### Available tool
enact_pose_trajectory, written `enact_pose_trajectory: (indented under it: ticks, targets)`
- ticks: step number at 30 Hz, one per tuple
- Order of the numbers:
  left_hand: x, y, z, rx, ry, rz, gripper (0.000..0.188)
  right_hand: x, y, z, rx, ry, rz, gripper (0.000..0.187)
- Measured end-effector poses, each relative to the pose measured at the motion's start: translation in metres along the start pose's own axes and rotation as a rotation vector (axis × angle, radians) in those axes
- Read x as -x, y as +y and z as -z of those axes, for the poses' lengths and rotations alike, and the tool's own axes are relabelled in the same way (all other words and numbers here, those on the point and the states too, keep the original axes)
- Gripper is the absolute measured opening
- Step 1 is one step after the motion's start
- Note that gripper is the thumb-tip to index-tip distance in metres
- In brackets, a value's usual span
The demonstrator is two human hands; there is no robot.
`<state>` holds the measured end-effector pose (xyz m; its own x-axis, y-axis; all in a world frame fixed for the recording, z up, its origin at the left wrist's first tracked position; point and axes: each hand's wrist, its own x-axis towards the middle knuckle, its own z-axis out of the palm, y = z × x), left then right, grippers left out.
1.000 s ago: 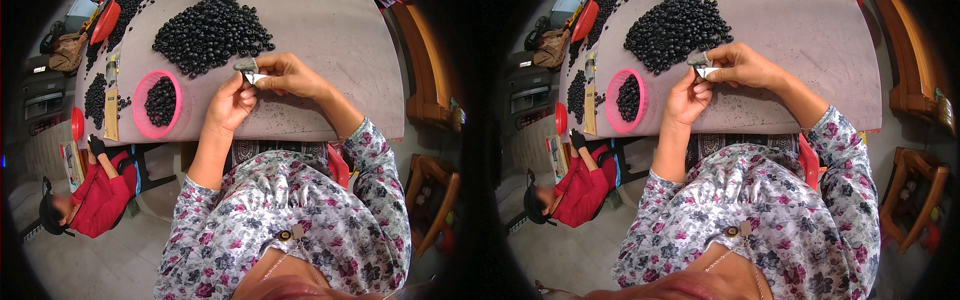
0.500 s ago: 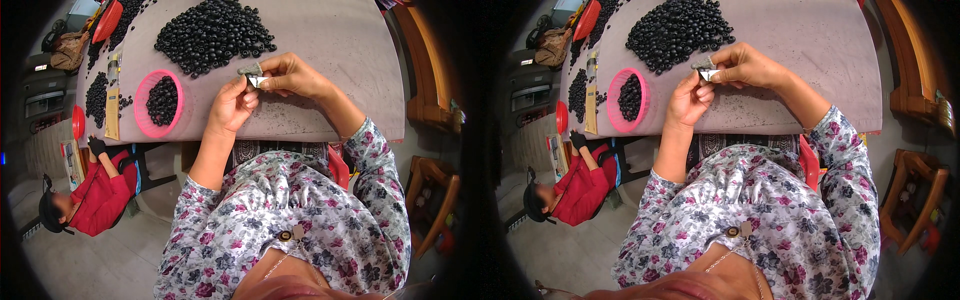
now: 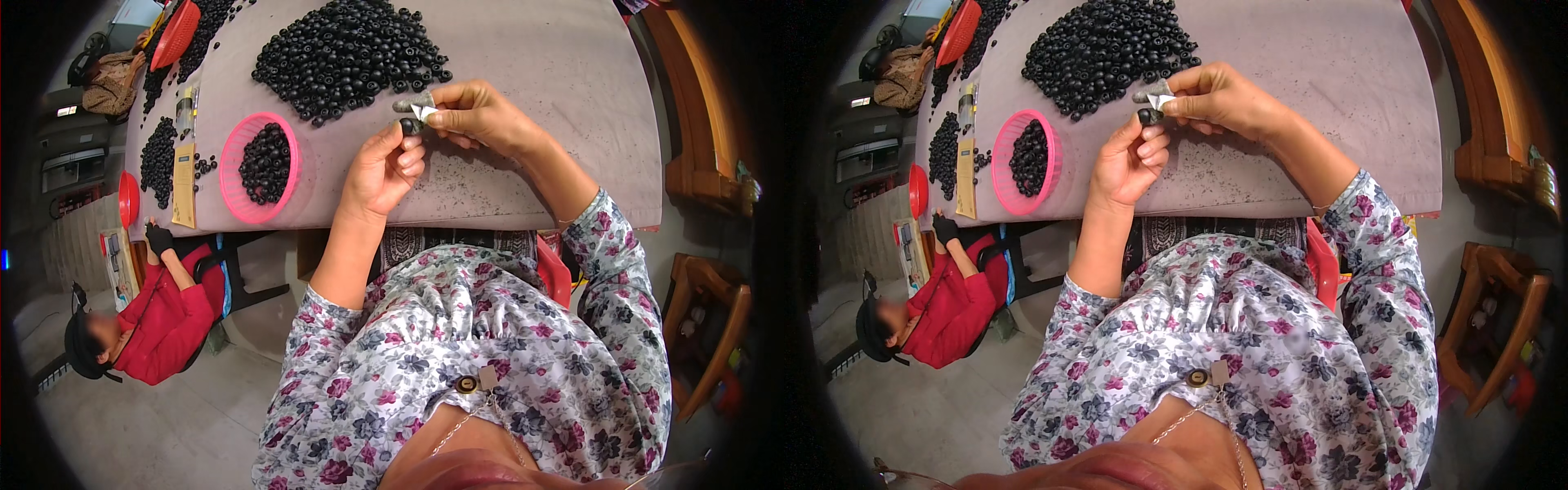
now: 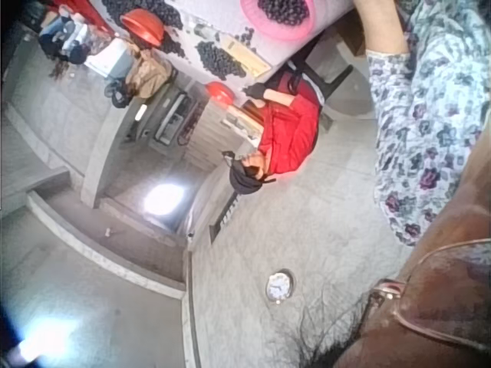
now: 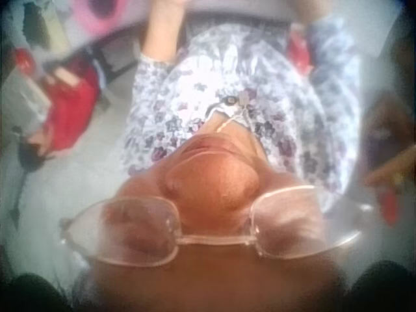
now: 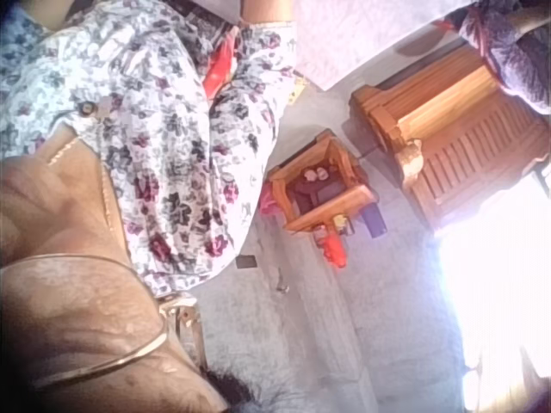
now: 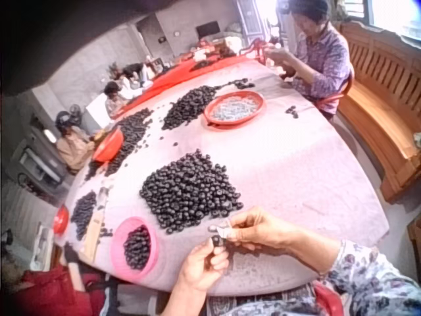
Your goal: Sorting small black spherical objects (likely seeds or plastic pellets) on a table.
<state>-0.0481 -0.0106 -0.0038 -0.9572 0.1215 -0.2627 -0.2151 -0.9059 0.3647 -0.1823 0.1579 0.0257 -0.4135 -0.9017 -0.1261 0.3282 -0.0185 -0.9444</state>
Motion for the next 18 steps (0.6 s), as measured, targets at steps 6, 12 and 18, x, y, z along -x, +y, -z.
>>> enact_pose_trajectory:
  ticks: [6, 12, 18]
  targets:
    - [0.001, 0.0, 0.001, -0.012, 0.014, -0.007, 0.017, -0.001, -0.001, -0.001, -0.017, 0.048, 0.014, 0.016]
    - [0.013, 0.007, 0.0, -0.076, 0.148, -0.098, 0.016, -0.001, -0.004, 0.002, 0.024, -0.002, 0.017, 0.017]
    - [0.008, 0.004, -0.003, -0.041, 0.159, -0.063, 0.018, -0.003, 0.003, -0.005, 0.079, -0.056, 0.046, 0.025]
